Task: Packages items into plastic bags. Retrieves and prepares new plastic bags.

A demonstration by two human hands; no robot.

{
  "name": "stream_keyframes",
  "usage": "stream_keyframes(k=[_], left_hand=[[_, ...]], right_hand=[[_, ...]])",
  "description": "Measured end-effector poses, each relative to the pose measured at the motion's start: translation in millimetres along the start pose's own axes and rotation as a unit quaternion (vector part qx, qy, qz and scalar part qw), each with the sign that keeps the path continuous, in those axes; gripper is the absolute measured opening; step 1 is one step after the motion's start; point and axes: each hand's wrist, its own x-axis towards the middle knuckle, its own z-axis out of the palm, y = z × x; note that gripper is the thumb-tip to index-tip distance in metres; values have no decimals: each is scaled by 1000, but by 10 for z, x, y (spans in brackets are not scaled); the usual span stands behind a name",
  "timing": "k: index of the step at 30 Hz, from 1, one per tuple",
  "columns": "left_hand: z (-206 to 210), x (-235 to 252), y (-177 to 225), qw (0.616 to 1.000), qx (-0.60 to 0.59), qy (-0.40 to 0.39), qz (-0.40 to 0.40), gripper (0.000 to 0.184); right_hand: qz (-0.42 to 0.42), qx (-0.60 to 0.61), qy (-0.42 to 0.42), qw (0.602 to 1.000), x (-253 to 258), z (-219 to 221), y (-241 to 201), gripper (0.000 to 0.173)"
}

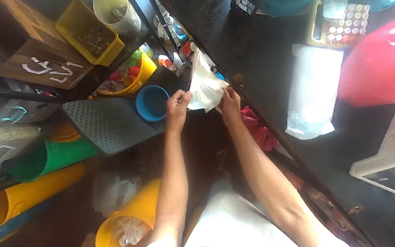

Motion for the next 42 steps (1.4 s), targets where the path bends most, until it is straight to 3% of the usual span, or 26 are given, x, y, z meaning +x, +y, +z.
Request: stream_keyframes(k=[2, 5, 9, 10, 12, 14, 16, 18, 19, 20, 22, 23, 25, 27, 29, 30, 33, 35, 37, 39, 42], left_hand=[[-187, -244, 167, 989, 149, 0, -21, 32], [-237, -599, 384, 974, 215, -74, -11, 32], [331, -1409, 551, 930, 266, -250, 40, 34], [522, -1660, 573, 910, 289, -293, 45, 35], [814, -2125, 647, 890, 290, -351, 17, 38], [907, -2470, 740, 934, 189, -298, -55, 41], [998, -2716, 747, 981, 60, -143, -116, 54], [1287, -2811, 720, 966, -49, -118, -223, 82], [1565, -2874, 719, 950, -97, -143, -261, 86], [1887, -2953, 746, 934, -140, -178, -276, 75], [2528, -3182, 889, 920, -168, -248, -253, 28], [2802, -3332, 968, 919, -157, -284, -223, 17], [3201, -3731, 1112, 911, -128, -362, -149, 10], [3558, -4180, 1263, 890, -102, -438, -74, 11], [3856, -4646, 1394, 852, -77, -517, -2, 15], [4003, -4870, 1461, 837, -53, -544, 35, 17], [4285, -5409, 1697, 823, 7, -558, 105, 19], [4376, -5593, 1836, 825, -7, -556, 103, 19], [4442, -5735, 1884, 814, -60, -575, 50, 19], [4581, -5869, 1863, 806, -104, -582, 11, 19], [4833, -5977, 1822, 846, -122, -518, 35, 15]], right_hand=[[106, 11, 54, 993, -163, -282, 217, 35], [130, -4, 41, 991, -730, -522, 235, 44], [157, 48, -198, 967, -1229, -434, -212, 47], [190, 71, -227, 953, -1255, -422, -258, 43], [211, 93, -208, 951, -1335, -538, -242, 28], [145, 82, -167, 972, -1539, -921, -256, 22], [25, 6, -136, 990, -1897, -1530, -329, 19], [-90, -104, -110, 984, -2385, -2179, -382, 17], [-128, -161, -94, 974, -2671, -2477, -374, 18], [-162, -203, -64, 963, -2963, -2755, -341, 19], [-222, -225, 52, 947, -3612, -3272, -214, 20], [-245, -204, 121, 940, -3943, -3523, -142, 22], [-256, -107, 213, 937, -4587, -3983, 12, 35], [-204, 17, 191, 960, -5083, -4450, 134, 59], [-110, 154, 89, 978, -5434, -4796, 229, 80], [-87, 217, 41, 971, -5537, -4938, 267, 82], [-77, 362, 28, 929, -5782, -5216, 308, 53], [-126, 351, 22, 927, -6008, -5388, 284, 54], [-138, 336, 22, 931, -6246, -5488, 279, 61], [-137, 399, 20, 906, -6363, -5567, 304, 52], [-202, 408, 148, 878, -6333, -5854, 211, 21]])
